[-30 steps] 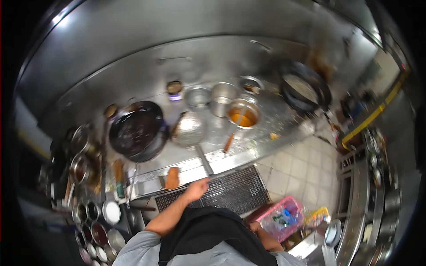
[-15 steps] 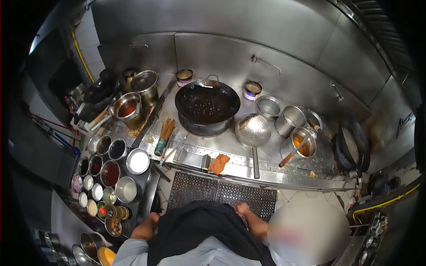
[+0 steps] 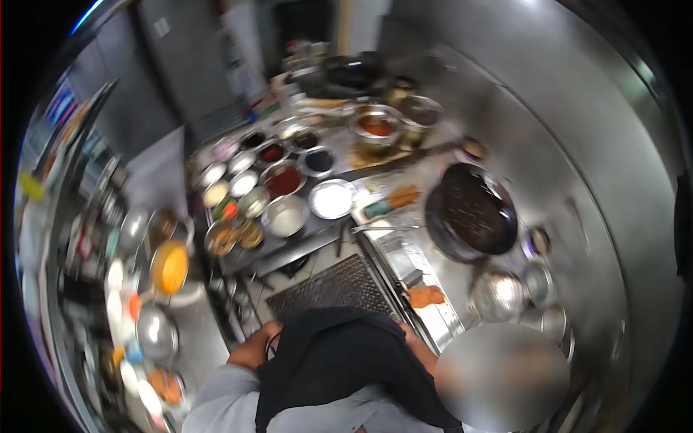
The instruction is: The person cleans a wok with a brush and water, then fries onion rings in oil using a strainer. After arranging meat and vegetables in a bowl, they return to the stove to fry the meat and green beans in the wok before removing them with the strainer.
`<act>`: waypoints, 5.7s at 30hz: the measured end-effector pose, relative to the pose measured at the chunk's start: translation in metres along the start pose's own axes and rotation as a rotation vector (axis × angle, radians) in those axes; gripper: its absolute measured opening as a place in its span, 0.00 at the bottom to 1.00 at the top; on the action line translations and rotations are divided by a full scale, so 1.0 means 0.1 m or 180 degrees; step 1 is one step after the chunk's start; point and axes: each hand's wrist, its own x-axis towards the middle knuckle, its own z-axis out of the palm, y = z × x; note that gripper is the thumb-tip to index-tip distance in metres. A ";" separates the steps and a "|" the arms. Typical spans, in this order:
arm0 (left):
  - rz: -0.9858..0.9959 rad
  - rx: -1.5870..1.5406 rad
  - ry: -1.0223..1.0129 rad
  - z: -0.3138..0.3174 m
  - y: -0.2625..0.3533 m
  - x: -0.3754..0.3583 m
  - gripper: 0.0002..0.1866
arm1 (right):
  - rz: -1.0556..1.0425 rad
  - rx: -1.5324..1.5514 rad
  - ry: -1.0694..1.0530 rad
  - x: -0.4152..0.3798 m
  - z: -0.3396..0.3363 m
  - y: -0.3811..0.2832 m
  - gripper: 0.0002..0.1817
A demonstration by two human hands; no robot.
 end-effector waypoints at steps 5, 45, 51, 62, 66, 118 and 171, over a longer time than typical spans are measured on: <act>-0.1067 -0.2626 0.0214 0.79 0.85 -0.87 0.13 | 0.0277 -0.1520 -0.0235 -0.53 0.41 -0.65 0.17; -0.3516 0.1144 0.7365 -0.45 2.04 -6.80 0.13 | -0.1240 -0.7590 -0.2462 2.53 0.68 -0.22 0.25; -0.3763 0.0912 0.6664 -0.52 2.01 -6.82 0.17 | -0.1149 -0.7774 -0.2981 2.80 0.95 -0.38 0.25; -0.4096 0.0586 0.6589 -0.60 2.06 -6.83 0.14 | -0.1290 -0.7946 -0.3647 3.48 1.86 -0.25 0.25; -0.4230 0.0818 0.6778 -0.58 1.91 -6.84 0.13 | -0.1305 -0.7980 -0.3866 3.66 1.85 -0.26 0.25; -0.3543 0.0667 0.8411 0.62 1.53 -5.55 0.10 | -0.2355 -0.8174 -0.4834 4.23 0.42 0.03 0.13; 0.2264 -0.1064 0.1738 -1.04 5.31 0.22 0.07 | -0.3710 -0.3633 0.2130 -0.32 1.34 -3.09 0.23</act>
